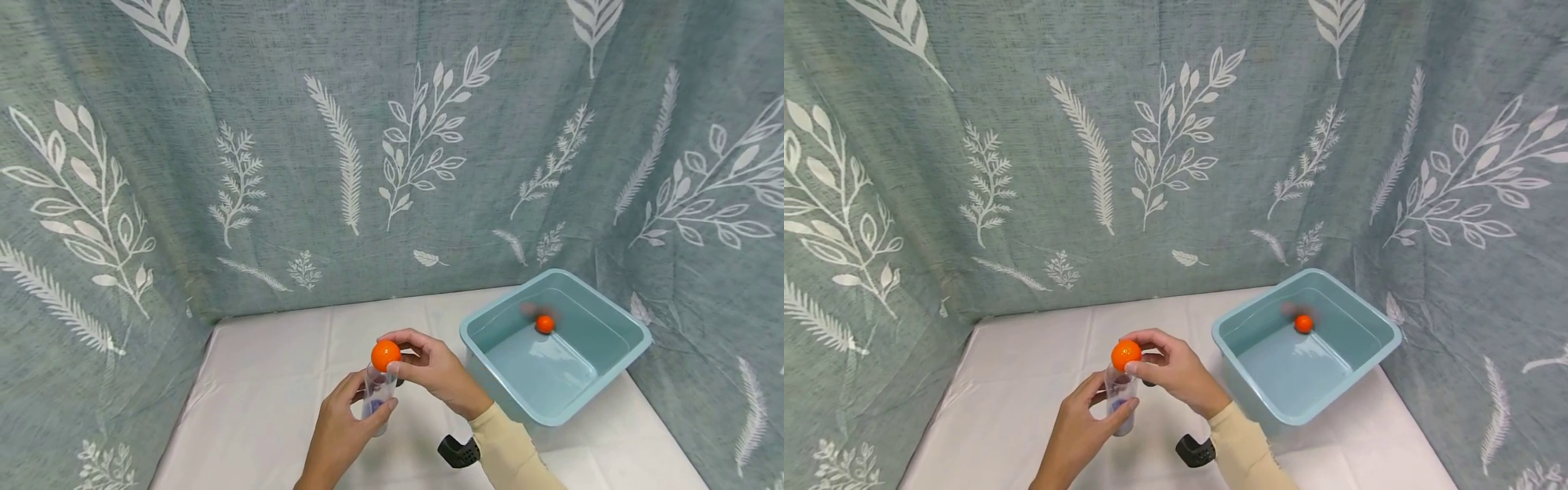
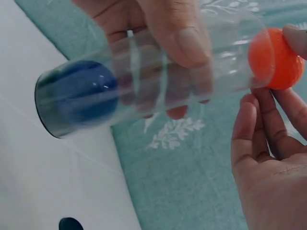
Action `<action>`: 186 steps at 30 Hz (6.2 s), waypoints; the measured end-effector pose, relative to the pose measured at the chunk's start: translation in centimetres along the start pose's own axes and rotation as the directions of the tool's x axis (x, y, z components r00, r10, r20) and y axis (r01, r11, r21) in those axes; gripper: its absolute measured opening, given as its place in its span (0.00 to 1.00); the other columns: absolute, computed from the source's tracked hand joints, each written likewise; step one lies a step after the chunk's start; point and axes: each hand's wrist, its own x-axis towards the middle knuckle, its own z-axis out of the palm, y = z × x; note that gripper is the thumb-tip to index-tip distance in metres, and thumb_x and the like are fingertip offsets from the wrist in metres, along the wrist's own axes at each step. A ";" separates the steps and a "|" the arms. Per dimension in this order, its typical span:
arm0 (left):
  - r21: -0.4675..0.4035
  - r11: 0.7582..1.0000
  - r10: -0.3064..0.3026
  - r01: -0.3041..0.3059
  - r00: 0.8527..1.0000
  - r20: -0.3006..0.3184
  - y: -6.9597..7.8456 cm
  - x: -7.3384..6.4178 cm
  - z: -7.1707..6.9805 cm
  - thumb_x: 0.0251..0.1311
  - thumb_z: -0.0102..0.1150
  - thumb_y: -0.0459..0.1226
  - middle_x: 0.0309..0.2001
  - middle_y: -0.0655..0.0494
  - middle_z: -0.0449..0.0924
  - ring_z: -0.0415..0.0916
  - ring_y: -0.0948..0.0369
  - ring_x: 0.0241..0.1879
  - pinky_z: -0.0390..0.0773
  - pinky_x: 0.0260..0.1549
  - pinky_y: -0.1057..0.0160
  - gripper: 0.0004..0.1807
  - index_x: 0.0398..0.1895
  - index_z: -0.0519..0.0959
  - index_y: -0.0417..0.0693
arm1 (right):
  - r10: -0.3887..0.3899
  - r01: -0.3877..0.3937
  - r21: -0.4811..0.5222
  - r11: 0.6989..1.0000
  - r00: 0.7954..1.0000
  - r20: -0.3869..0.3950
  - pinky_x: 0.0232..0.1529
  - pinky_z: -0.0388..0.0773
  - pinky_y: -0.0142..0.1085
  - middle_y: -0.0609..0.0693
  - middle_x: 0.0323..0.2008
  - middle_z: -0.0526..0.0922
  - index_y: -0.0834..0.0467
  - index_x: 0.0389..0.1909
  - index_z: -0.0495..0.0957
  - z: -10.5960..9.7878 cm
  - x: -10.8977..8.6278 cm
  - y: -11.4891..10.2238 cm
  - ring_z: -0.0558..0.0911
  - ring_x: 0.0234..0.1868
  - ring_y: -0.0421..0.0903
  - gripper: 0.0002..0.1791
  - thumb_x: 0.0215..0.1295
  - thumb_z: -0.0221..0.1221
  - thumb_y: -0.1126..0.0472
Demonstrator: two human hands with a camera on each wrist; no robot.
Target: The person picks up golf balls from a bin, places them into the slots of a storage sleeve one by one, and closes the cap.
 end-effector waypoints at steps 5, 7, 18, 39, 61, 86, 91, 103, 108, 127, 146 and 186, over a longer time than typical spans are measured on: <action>-0.019 0.997 0.072 -0.072 0.997 -0.040 -0.1 0.0 -0.2 0.54 0.77 0.43 0.46 0.68 0.81 0.82 0.61 0.43 0.84 0.47 0.61 0.23 0.53 0.82 0.54 | -0.031 0.031 0.011 0.999 0.999 0.039 0.63 0.76 0.42 0.57 0.59 0.74 0.58 0.60 0.77 0.6 0.1 0.5 0.77 0.59 0.57 0.20 0.70 0.64 0.61; -0.025 0.996 0.090 -0.091 0.995 -0.052 -0.2 0.1 -0.2 0.54 0.78 0.41 0.46 0.69 0.81 0.82 0.60 0.43 0.84 0.47 0.61 0.23 0.53 0.82 0.54 | -0.034 0.034 0.011 0.999 0.998 0.046 0.63 0.76 0.42 0.57 0.58 0.73 0.58 0.60 0.78 0.8 0.2 0.7 0.77 0.59 0.57 0.19 0.70 0.64 0.61; -0.029 0.999 0.033 -0.034 0.999 -0.040 -0.1 0.0 -0.3 0.52 0.79 0.40 0.48 0.69 0.81 0.80 0.66 0.45 0.83 0.49 0.63 0.26 0.56 0.82 0.51 | -0.015 0.015 0.032 0.999 1.000 -0.004 0.60 0.78 0.40 0.62 0.60 0.74 0.59 0.66 0.73 0.9 -0.1 1.3 0.75 0.61 0.57 0.22 0.74 0.60 0.62; -0.025 0.999 -0.041 0.041 0.999 -0.005 -0.3 -0.4 0.1 0.51 0.80 0.43 0.46 0.67 0.82 0.80 0.66 0.44 0.83 0.49 0.62 0.27 0.55 0.82 0.51 | -0.118 0.111 -0.040 0.993 0.944 -0.309 0.61 0.77 0.37 0.57 0.56 0.78 0.64 0.61 0.73 -4.5 -0.1 0.0 0.76 0.59 0.53 0.21 0.70 0.63 0.64; -0.039 0.996 -0.083 0.084 0.996 0.022 -1.1 -0.8 0.2 0.53 0.78 0.45 0.49 0.63 0.82 0.81 0.63 0.45 0.83 0.50 0.60 0.27 0.56 0.82 0.50 | -0.112 0.033 -0.122 0.992 0.670 -0.733 0.58 0.74 0.32 0.51 0.56 0.76 0.60 0.63 0.73 -15.5 -0.3 -0.6 0.75 0.57 0.43 0.23 0.72 0.62 0.55; -0.030 0.992 -0.124 0.126 0.991 0.054 -1.8 -0.5 0.4 0.54 0.76 0.49 0.48 0.60 0.83 0.81 0.59 0.46 0.84 0.49 0.54 0.28 0.56 0.81 0.48 | 0.078 -0.352 0.005 0.936 0.192 -0.978 0.60 0.73 0.47 0.66 0.58 0.73 0.71 0.63 0.73 -21.3 -0.9 7.6 0.73 0.57 0.57 0.28 0.63 0.65 0.65; -0.037 0.989 -0.140 0.143 0.988 0.057 -2.0 -0.3 0.4 0.54 0.76 0.49 0.48 0.62 0.82 0.81 0.59 0.47 0.83 0.50 0.54 0.27 0.54 0.81 0.50 | 0.072 -0.449 -0.022 0.893 0.191 -0.979 0.66 0.68 0.52 0.70 0.61 0.68 0.73 0.61 0.72 -22.0 -1.2 9.1 0.70 0.62 0.64 0.29 0.63 0.67 0.62; -0.049 0.996 -0.071 0.071 0.997 0.014 -3.1 -0.2 0.4 0.54 0.77 0.46 0.46 0.69 0.81 0.81 0.63 0.45 0.83 0.49 0.60 0.24 0.52 0.81 0.53 | -0.014 -0.566 -0.076 0.821 0.113 -0.993 0.66 0.60 0.54 0.74 0.53 0.70 0.77 0.50 0.76 -23.0 -1.1 11.1 0.65 0.61 0.68 0.20 0.57 0.61 0.70; -0.053 0.996 -0.067 0.068 0.998 0.021 -3.2 -0.1 0.2 0.54 0.77 0.45 0.45 0.71 0.81 0.79 0.65 0.45 0.83 0.50 0.60 0.24 0.53 0.81 0.53 | 0.011 -0.548 -0.016 0.836 0.046 -0.999 0.69 0.59 0.52 0.74 0.59 0.65 0.76 0.55 0.70 -23.2 -0.5 11.3 0.64 0.63 0.69 0.24 0.57 0.60 0.70; -0.038 0.999 -0.038 0.038 0.999 -0.008 -4.1 -0.8 -0.1 0.54 0.77 0.43 0.44 0.68 0.81 0.80 0.66 0.43 0.84 0.45 0.65 0.22 0.51 0.82 0.51 | 0.174 -0.630 0.133 0.765 0.004 -0.985 0.66 0.61 0.58 0.74 0.65 0.59 0.76 0.65 0.60 -24.4 -1.9 13.5 0.61 0.65 0.73 0.35 0.61 0.56 0.61; -0.053 0.996 -0.071 0.072 0.997 0.017 -2.9 -0.6 -0.5 0.53 0.78 0.44 0.47 0.69 0.81 0.81 0.63 0.47 0.83 0.51 0.58 0.24 0.54 0.81 0.54 | 0.191 -0.598 0.055 0.800 0.166 -0.967 0.63 0.71 0.53 0.71 0.58 0.75 0.75 0.59 0.72 -23.8 -1.9 8.9 0.73 0.55 0.64 0.26 0.68 0.59 0.59; -0.041 0.999 -0.029 0.029 0.999 0.021 -0.2 -0.5 -0.1 0.51 0.79 0.47 0.47 0.68 0.81 0.81 0.65 0.46 0.82 0.51 0.61 0.27 0.55 0.82 0.53 | 0.089 -0.093 0.027 0.995 0.779 -0.620 0.62 0.73 0.33 0.55 0.61 0.71 0.63 0.68 0.66 -11.2 -2.0 -5.2 0.73 0.58 0.49 0.31 0.69 0.65 0.59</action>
